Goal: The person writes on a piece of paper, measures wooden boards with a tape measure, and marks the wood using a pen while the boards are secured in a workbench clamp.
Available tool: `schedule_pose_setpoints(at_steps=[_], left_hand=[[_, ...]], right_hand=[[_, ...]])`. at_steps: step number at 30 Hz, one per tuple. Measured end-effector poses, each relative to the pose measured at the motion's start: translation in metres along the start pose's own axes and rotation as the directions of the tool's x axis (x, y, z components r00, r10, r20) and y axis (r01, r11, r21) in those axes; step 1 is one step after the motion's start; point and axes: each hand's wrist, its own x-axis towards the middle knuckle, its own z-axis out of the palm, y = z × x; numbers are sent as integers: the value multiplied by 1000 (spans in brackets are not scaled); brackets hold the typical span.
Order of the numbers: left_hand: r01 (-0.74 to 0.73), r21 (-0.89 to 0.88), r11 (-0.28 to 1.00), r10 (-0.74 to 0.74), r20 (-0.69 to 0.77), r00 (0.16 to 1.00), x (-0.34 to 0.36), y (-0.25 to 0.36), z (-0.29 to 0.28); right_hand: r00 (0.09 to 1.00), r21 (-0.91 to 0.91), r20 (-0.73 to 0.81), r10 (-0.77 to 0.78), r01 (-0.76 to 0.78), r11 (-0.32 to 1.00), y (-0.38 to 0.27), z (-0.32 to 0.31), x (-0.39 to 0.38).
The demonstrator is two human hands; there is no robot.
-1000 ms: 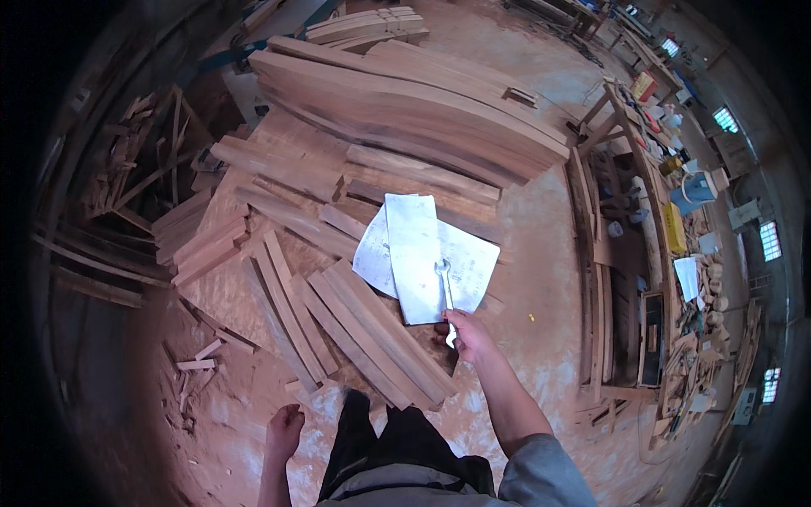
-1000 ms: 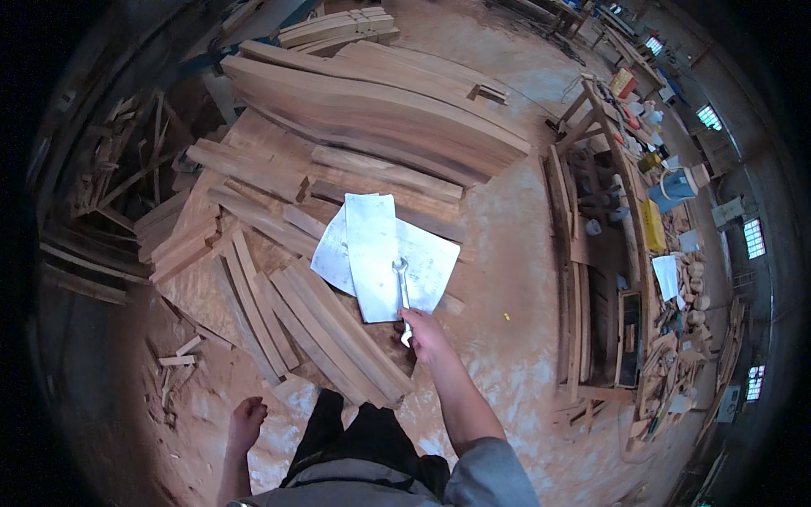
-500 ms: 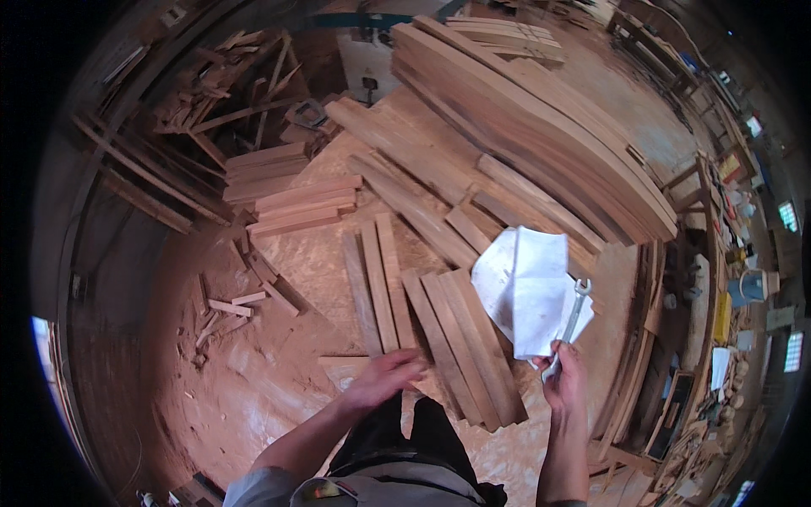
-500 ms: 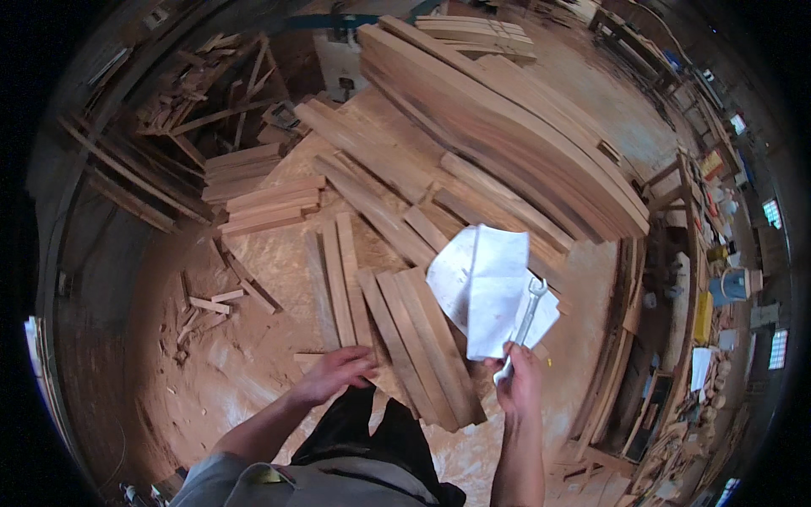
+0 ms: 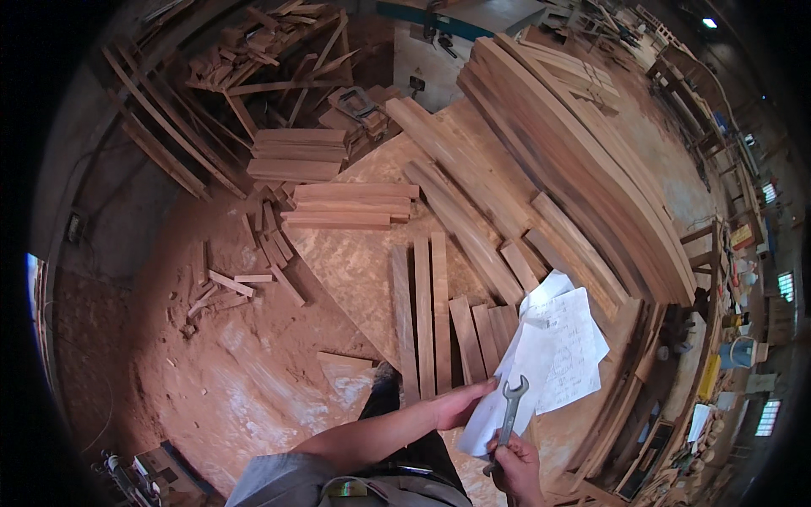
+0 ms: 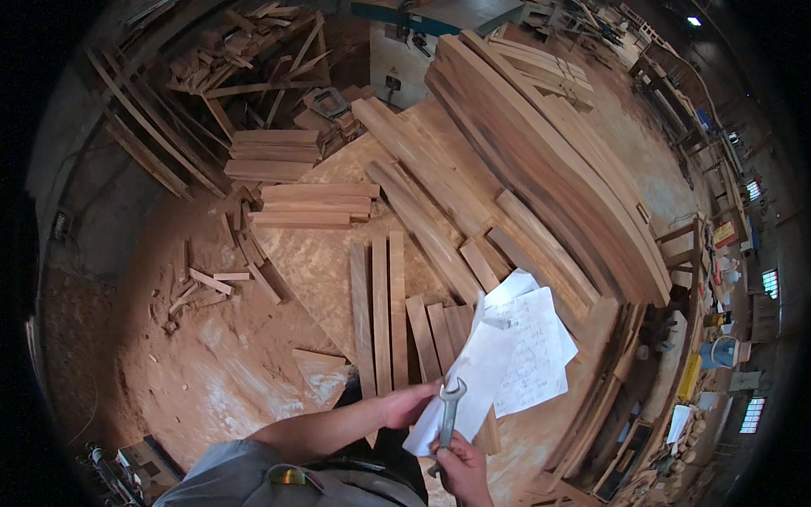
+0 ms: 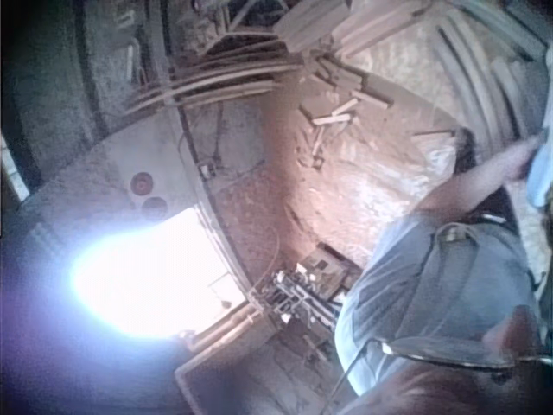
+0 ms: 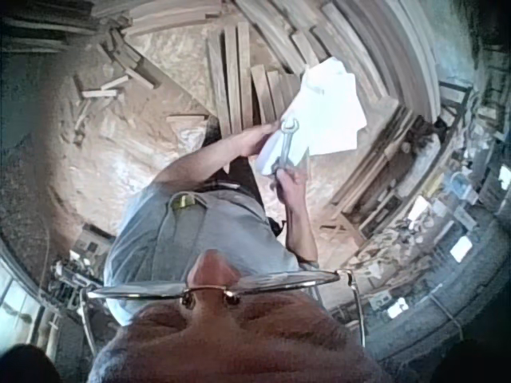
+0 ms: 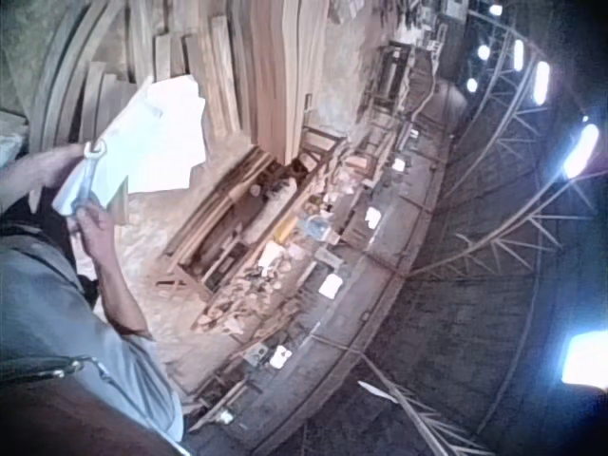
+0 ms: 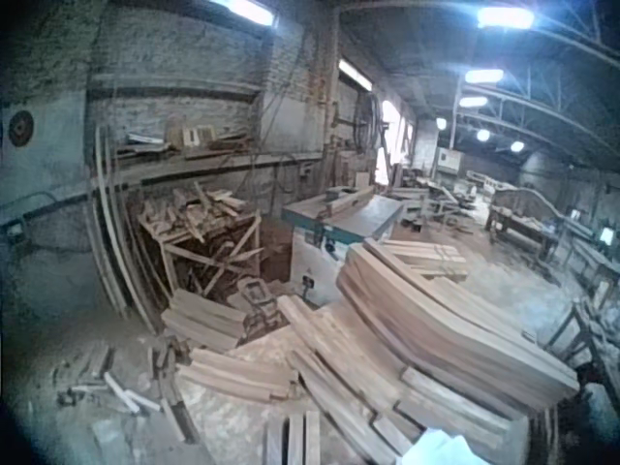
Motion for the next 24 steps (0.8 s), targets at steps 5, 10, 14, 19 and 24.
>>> schedule_pose_setpoints(at_steps=[5, 10, 14, 19, 24], left_hand=[[-72, -355, 932, 167, 245, 955, -14, -19, -23], [-242, -295, 924, 230, -77, 970, -40, 5, -26], [-561, -258, 786, 446, -391, 805, -56, 20, -56], [-719, -53, 693, 600, -510, 616, -78, 10, -76], [-755, -229, 615, 574, -526, 627, -96, -1, -98]], right_hand=[[996, 27, 23, 91, -92, 995, 4, 5, -2], [999, -4, 47, 15, -15, 1000, 13, 27, 17], [997, -324, -81, -16, -11, 946, 11, 38, 30], [985, -482, -116, 131, -171, 859, 3, 84, 55], [993, -854, 110, -32, 111, 508, 37, 141, 121]])
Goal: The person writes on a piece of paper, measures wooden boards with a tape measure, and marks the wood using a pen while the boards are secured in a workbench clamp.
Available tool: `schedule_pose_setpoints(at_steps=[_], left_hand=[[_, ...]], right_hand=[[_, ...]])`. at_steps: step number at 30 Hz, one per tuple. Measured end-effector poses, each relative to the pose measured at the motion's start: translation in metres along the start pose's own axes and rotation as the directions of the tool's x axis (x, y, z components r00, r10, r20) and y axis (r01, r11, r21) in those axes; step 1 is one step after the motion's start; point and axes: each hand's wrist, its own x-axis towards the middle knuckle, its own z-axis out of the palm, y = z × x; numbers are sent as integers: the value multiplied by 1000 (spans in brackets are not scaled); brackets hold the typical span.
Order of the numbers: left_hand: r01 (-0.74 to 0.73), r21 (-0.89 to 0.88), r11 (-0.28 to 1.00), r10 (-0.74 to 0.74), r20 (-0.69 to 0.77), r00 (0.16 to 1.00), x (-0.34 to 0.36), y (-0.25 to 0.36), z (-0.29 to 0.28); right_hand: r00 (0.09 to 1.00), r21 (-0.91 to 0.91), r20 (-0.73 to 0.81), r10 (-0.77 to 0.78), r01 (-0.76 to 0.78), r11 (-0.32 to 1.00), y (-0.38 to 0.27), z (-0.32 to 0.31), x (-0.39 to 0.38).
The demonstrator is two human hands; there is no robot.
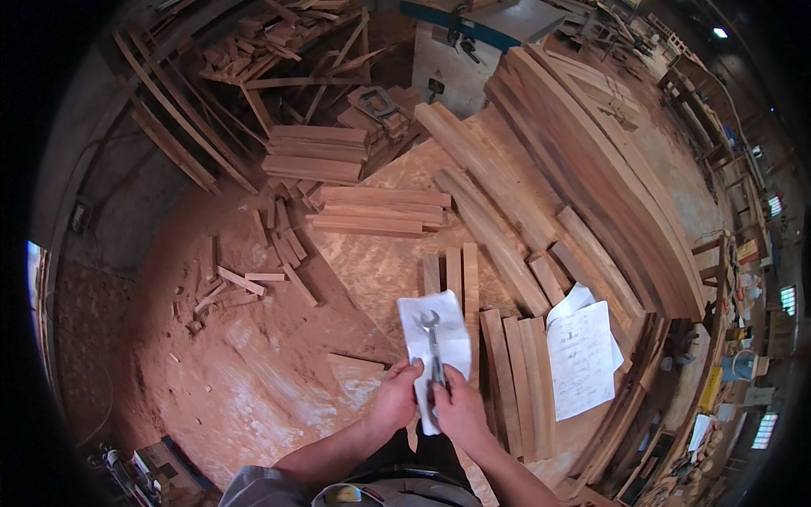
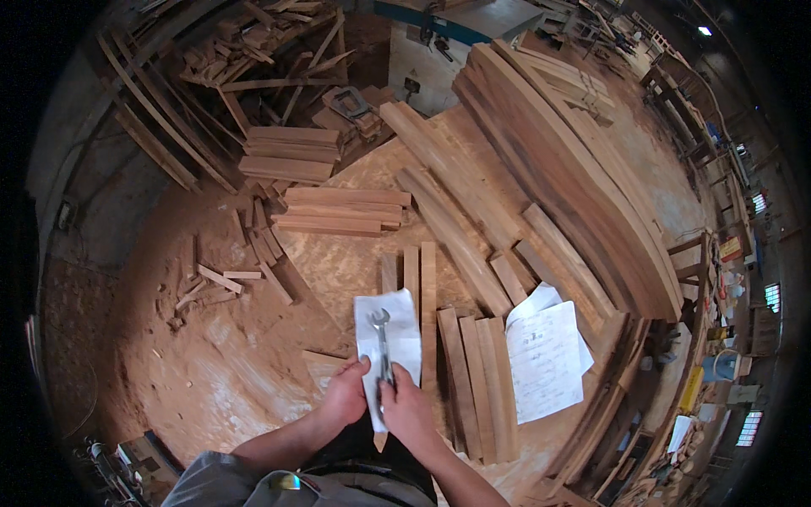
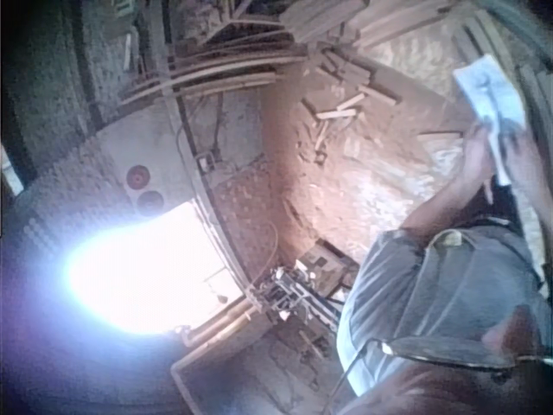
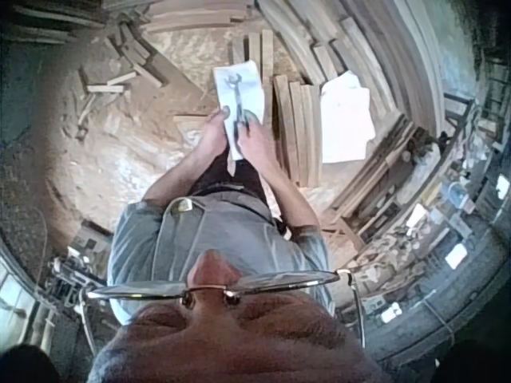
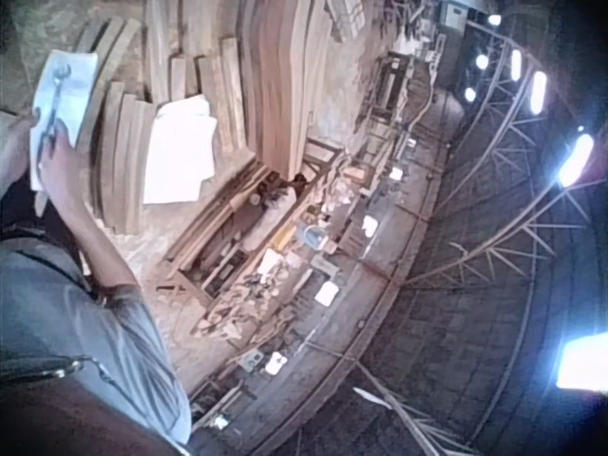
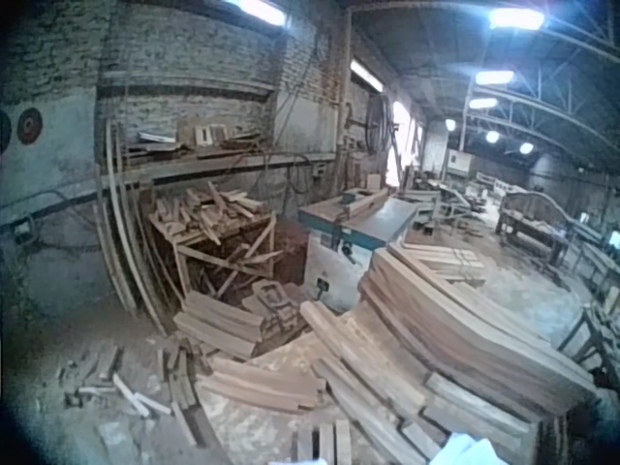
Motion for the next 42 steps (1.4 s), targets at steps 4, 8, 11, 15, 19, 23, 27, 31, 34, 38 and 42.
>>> schedule_pose_setpoints(at_steps=[4, 8, 11, 15, 19, 23, 27, 31, 34, 38, 42], left_hand=[[-24, -58, 998, 17, -117, 993, 10, 24, -27], [-70, 107, 992, 81, -106, 991, 10, 52, -34], [-101, 158, 982, 120, -120, 985, 19, 71, -42], [-332, 237, 913, 349, -31, 937, 35, 102, -21], [-409, 238, 881, 423, -12, 906, 60, 107, -27], [-184, 209, 960, 226, -194, 955, 97, 88, -53], [-192, 221, 956, 242, -228, 943, 111, 75, -59], [-225, 411, 883, 331, -208, 920, 128, 91, -52], [-218, 550, 806, 402, -240, 883, 143, 102, -63], [142, 989, 51, 520, -148, 842, 133, 111, -59], [266, 956, -121, 598, -144, 789, 106, 108, -29]], right_hand=[[974, -176, 96, -205, 220, 960, 0, 36, 18], [926, -239, 181, -332, 368, 899, -12, 57, 22], [937, -246, 285, -204, 277, 929, -38, 44, 19], [947, -95, 112, -302, 313, 945, 3, 47, 12], [985, -65, 133, -105, 115, 991, 33, 26, -5], [997, -57, 45, -63, 66, 996, 66, 16, -30], [1000, -9, -20, -14, 14, 1000, 86, 7, -49], [990, 65, -26, 138, -136, 989, 108, 9, -63], [989, 83, -37, 143, -139, 987, 109, 7, -67], [989, 77, -34, 144, -141, 987, 111, 1, -71], [982, 102, -34, 185, -180, 978, 124, 4, -75]])
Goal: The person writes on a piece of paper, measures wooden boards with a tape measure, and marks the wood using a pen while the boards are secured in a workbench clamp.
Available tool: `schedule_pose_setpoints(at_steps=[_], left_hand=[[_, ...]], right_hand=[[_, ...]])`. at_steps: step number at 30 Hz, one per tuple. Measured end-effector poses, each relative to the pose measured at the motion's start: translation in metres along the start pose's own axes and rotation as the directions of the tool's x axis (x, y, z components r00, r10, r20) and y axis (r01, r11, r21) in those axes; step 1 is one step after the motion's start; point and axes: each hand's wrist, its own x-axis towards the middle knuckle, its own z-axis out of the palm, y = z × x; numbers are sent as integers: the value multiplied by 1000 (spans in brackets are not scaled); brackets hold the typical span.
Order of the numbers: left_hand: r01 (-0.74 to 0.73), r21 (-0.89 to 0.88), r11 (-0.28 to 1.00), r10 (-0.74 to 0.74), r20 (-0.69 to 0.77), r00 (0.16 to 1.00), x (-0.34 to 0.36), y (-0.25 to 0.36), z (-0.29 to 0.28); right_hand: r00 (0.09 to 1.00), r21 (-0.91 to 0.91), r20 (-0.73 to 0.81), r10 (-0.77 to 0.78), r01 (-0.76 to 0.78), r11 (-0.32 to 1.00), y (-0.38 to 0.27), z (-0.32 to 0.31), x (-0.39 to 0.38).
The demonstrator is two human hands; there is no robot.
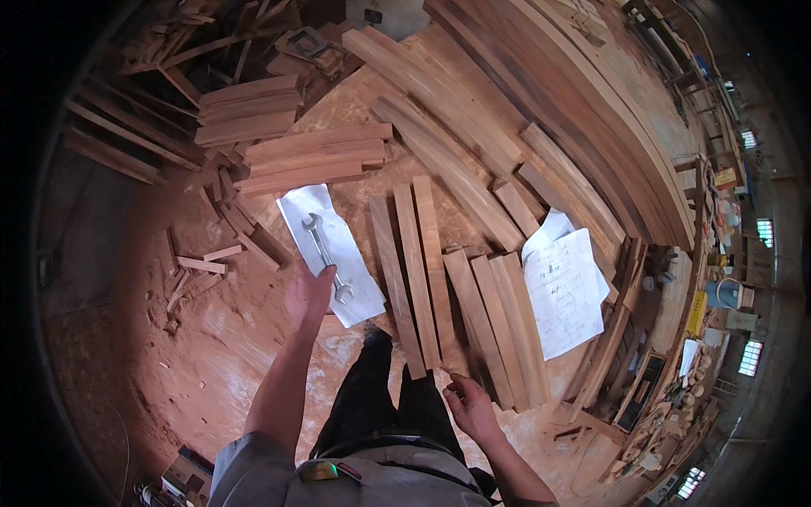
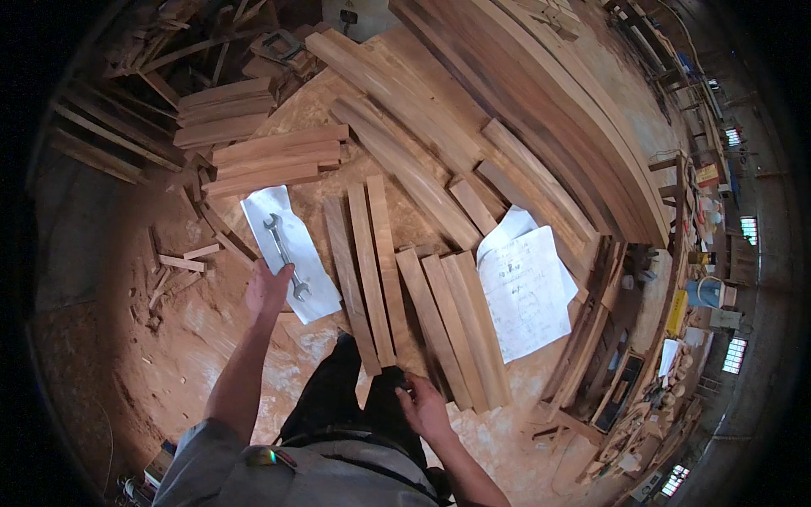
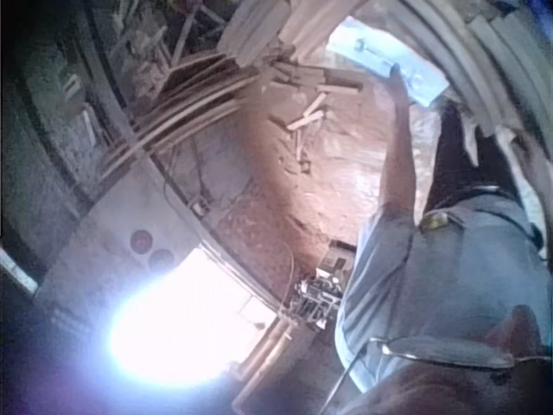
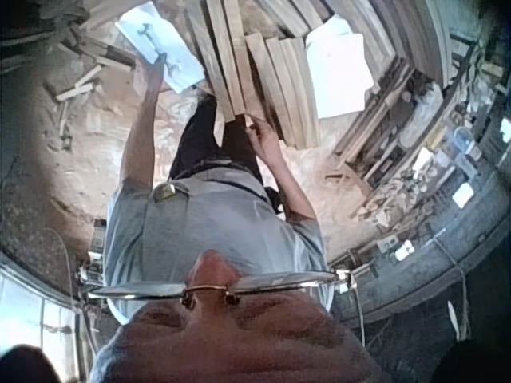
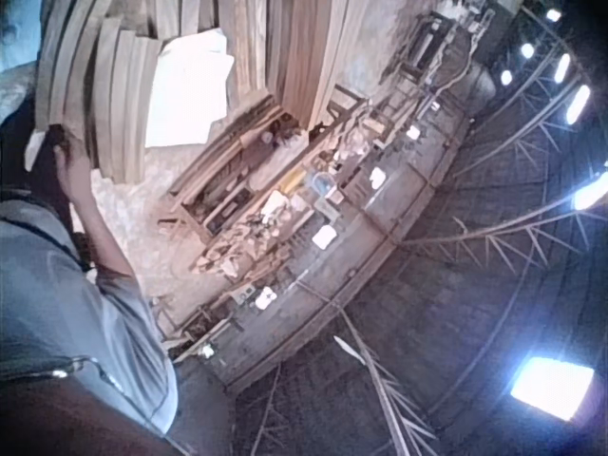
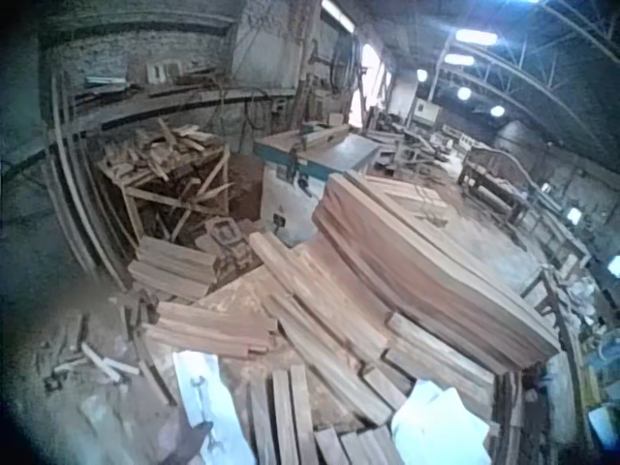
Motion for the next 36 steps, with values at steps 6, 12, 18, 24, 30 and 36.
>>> schedule_pose_setpoints(at_steps=[6, 12, 18, 24, 30, 36], left_hand=[[-356, -9, 935, 354, -77, 932, -45, -1, -3], [-274, -123, 954, 298, 504, 811, -150, 4, 47], [-66, -441, 895, 272, 422, 865, -177, -13, 80], [6, -432, 902, 209, 450, 868, -165, -14, 90], [-210, -179, 961, 234, 121, 965, -201, 6, 108], [-248, 57, 967, 253, -101, 962, -220, 44, 123]], right_hand=[[999, 11, 17, 41, -41, 999, 18, 1, -9], [995, 92, 87, 39, -47, 995, 37, 0, -15], [992, 75, 125, -17, 8, 997, 52, -22, -27], [990, 113, 133, -45, 30, 993, 80, -50, -45], [975, 136, 176, -134, 110, 985, 86, -77, -76], [980, 208, 143, -135, 104, 973, 109, -104, -92]])
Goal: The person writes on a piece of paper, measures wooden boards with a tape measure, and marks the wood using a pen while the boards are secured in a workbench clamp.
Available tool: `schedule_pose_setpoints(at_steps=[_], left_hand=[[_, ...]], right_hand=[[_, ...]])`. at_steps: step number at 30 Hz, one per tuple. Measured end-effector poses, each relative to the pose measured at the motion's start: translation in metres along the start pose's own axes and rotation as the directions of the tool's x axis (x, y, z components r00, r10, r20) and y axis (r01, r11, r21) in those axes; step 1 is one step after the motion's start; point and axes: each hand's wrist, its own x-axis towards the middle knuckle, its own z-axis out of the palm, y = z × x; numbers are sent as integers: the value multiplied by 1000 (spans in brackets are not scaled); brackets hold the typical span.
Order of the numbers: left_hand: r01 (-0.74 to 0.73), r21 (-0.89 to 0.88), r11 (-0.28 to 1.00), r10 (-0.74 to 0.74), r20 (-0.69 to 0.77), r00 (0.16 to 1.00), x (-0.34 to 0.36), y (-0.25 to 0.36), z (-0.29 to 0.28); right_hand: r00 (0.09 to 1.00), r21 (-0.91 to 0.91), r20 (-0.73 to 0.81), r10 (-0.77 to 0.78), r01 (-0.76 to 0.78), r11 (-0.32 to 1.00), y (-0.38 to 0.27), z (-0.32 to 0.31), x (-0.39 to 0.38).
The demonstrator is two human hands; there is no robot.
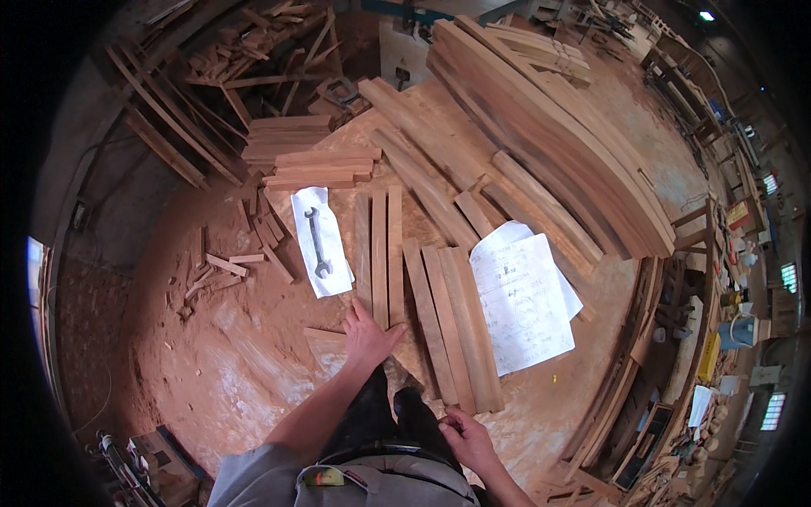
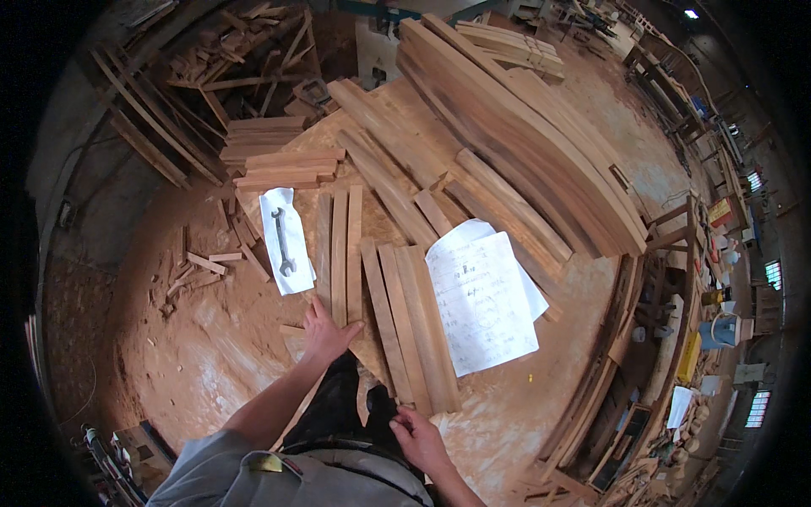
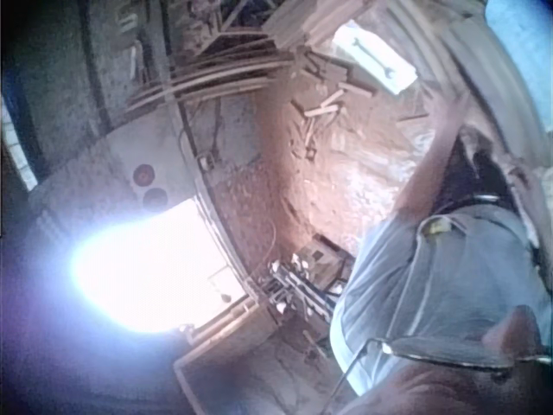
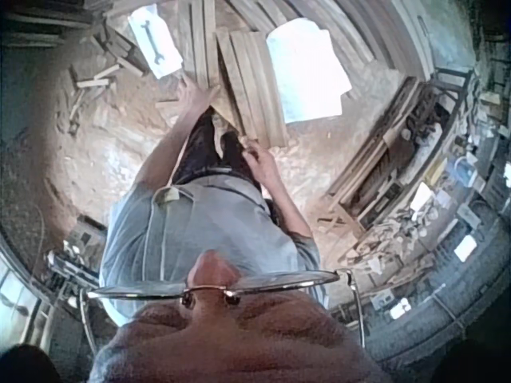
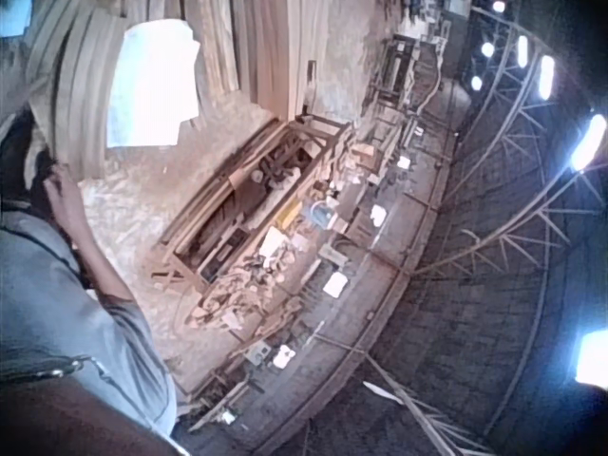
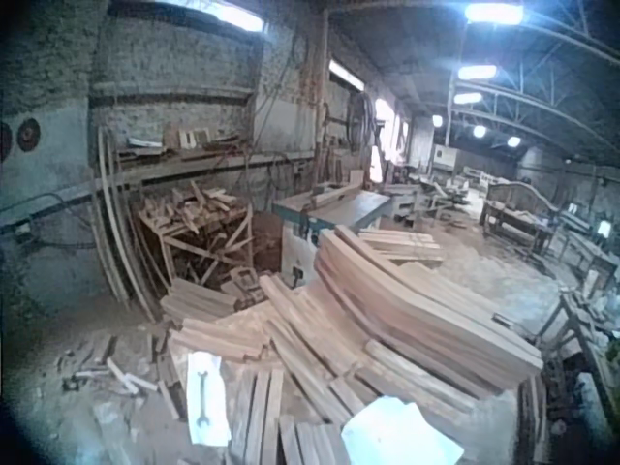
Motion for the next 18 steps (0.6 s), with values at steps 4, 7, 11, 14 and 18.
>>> schedule_pose_setpoints(at_steps=[4, 7, 11, 14, 18], left_hand=[[77, 90, 993, -75, -25, 997, -5, 31, -2], [129, 108, 986, -130, -3, 992, -3, 43, -6], [157, 133, 979, -154, -37, 987, -8, 32, 0], [119, 129, 984, -113, -47, 992, -27, 23, 4], [118, 97, 988, -109, -92, 990, -30, 29, 3]], right_hand=[[999, 40, -29, -27, 28, 999, 4, -21, -8], [998, 54, -42, -41, 43, 998, 14, -29, -13], [996, 83, -83, -36, 43, 996, 23, -40, -17], [994, 142, -105, -21, 36, 989, 36, -46, -15], [996, 160, -94, 4, 12, 987, 43, -52, -15]])
